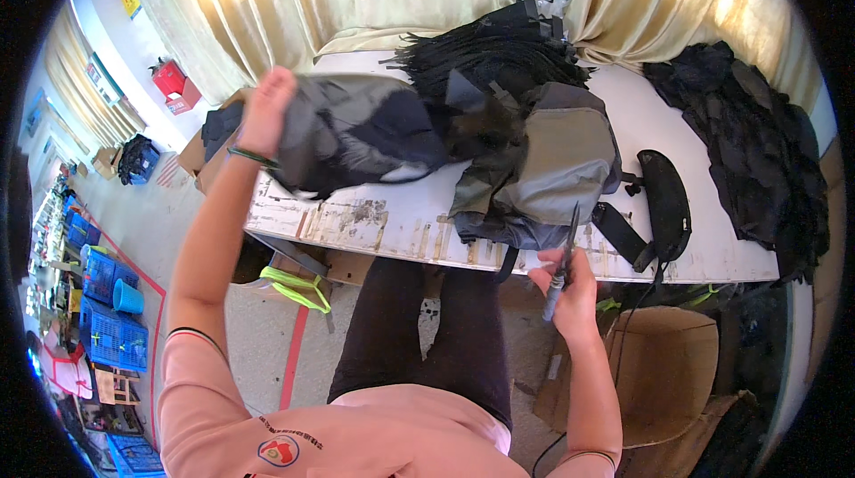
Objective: Inspecting and trimming loose threads from fabric pieces using scissors in a factory setting.
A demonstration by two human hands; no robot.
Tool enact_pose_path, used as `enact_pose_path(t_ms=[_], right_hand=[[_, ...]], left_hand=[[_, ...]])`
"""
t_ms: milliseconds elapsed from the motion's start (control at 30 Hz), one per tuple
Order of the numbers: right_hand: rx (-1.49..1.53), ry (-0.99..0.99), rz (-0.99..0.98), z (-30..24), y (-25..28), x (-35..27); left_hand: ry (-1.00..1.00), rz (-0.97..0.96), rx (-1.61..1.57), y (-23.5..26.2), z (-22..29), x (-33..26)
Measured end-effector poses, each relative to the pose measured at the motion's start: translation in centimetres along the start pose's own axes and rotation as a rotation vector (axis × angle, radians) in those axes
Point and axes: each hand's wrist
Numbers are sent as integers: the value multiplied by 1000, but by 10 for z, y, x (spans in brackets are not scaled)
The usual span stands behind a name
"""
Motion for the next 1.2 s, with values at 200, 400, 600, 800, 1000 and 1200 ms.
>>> enact_pose_path(t_ms=[200, 400, 600, 800, 1000, 1200], right_hand=[[455, 187, -51, -38, -54, 13], [519, 441, -184, -97, -98, -17], [555, 186, -109, -103, -168, -36], [486, 282, -62, -110, -175, -19], [584, 275, 58, -119, -61, -1], [354, 574, 181, -124, 130, 7]], left_hand=[[39, 71, -353, 18, 154, -20], [158, 134, -373, 10, 191, -59], [293, 203, -476, -6, 211, -83], [305, 167, -629, -9, 227, -105], [171, 4, -248, 25, 220, -119], [246, -669, 79, 54, 185, -155]])
Point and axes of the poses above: each hand's wrist, its own x-axis towards the middle knuckle, its own y-axis out of the back of the hand, z = x × y, and after that the axes turned 10 degrees about -x, right-handed
